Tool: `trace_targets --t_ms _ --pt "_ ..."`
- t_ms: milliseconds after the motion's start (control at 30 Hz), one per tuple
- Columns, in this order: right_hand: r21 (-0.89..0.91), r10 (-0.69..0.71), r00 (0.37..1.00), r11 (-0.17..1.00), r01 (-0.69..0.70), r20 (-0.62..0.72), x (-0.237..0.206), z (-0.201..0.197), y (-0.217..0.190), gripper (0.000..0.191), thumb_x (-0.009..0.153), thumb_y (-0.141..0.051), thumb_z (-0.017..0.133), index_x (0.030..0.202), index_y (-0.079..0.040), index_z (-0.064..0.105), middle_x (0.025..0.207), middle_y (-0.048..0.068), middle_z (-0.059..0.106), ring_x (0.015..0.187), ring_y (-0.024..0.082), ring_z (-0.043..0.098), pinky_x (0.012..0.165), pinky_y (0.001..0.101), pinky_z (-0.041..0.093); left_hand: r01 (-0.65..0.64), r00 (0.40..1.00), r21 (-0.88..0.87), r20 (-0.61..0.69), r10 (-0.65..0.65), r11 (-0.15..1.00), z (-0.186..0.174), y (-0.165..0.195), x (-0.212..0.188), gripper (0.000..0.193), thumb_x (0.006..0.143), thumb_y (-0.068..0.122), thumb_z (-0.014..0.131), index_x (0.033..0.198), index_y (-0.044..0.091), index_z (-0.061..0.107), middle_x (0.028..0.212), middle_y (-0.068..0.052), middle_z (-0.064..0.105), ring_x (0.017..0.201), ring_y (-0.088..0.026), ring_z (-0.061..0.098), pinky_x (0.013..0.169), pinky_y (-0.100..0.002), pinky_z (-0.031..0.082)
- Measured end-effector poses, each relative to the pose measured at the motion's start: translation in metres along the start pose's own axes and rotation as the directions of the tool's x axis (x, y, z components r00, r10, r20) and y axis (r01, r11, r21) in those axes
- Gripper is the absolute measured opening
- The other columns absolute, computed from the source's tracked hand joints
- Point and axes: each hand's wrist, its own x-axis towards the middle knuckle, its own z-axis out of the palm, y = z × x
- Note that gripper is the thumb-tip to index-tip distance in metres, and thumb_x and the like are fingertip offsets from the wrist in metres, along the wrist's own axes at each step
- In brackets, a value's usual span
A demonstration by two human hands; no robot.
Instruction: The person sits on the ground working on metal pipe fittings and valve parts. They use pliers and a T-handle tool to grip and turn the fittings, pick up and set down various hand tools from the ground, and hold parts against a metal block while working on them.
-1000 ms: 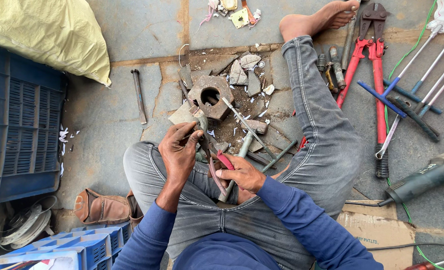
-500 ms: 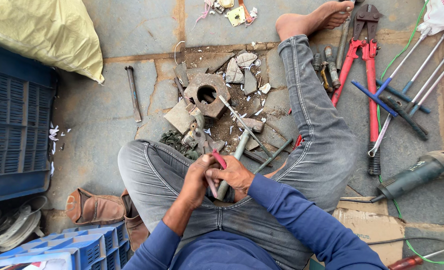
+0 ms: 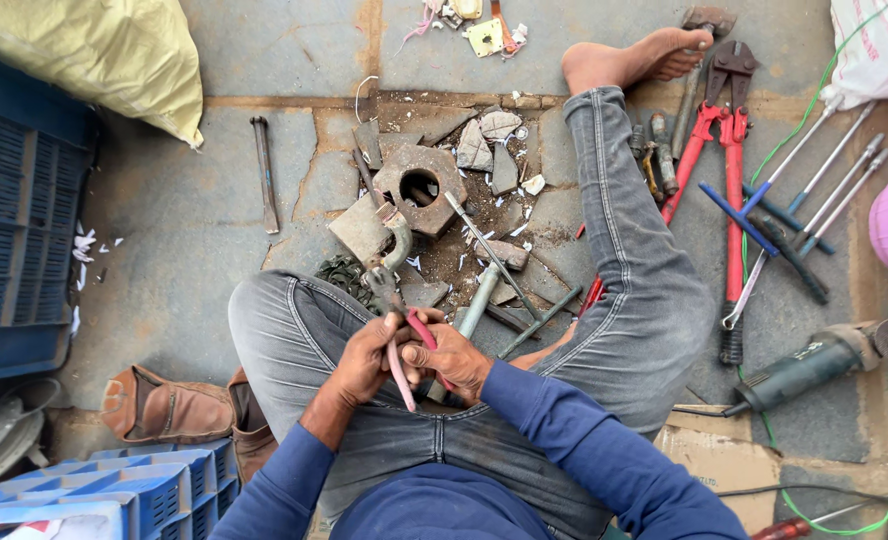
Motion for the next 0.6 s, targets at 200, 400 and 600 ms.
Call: trace_targets --t_ms 200,400,600 --pt "-0.161 0.078 0.956 0.979 -0.127 -0.282 0.016 -0.013 -0.012 0.061 0.094 -0.045 0.072 0.127 0.006 0.065 0.103 0.012 0.070 0.082 0.018 0.072 0.075 0.0310 0.063 -0.134 0.963 0.074 -0.225 0.148 0.988 -0.021 0.040 0.021 0.053 0.101 0.049 0.044 0.116 0.000 0.056 0.110 -0.019 0.071 0.100 -0.032 0.074 0.088 -0.047 0.061" --pt "-0.304 -0.130 0.778 0.949 -0.081 -0.615 0.059 -0.028 -0.031 0.059 0.090 -0.027 0.077 0.135 0.005 0.056 0.114 0.015 0.070 0.089 0.017 0.071 0.074 0.0307 0.060 -0.102 0.884 -0.078 -0.464 0.055 0.992 -0.064 0.076 0.061 0.038 0.102 0.037 0.053 0.112 0.002 0.058 0.096 -0.014 0.068 0.089 -0.032 0.071 0.081 -0.053 0.058" --pt "-0.483 -0.260 0.615 0.846 -0.227 -0.745 0.113 -0.007 -0.044 0.065 0.086 -0.031 0.079 0.135 0.002 0.052 0.119 0.016 0.069 0.090 0.022 0.071 0.069 0.0341 0.059 -0.135 0.911 -0.142 -0.407 0.066 0.981 -0.077 0.063 0.067 0.037 0.090 0.015 0.059 0.125 0.003 0.058 0.102 -0.009 0.066 0.095 -0.025 0.067 0.085 -0.043 0.054"
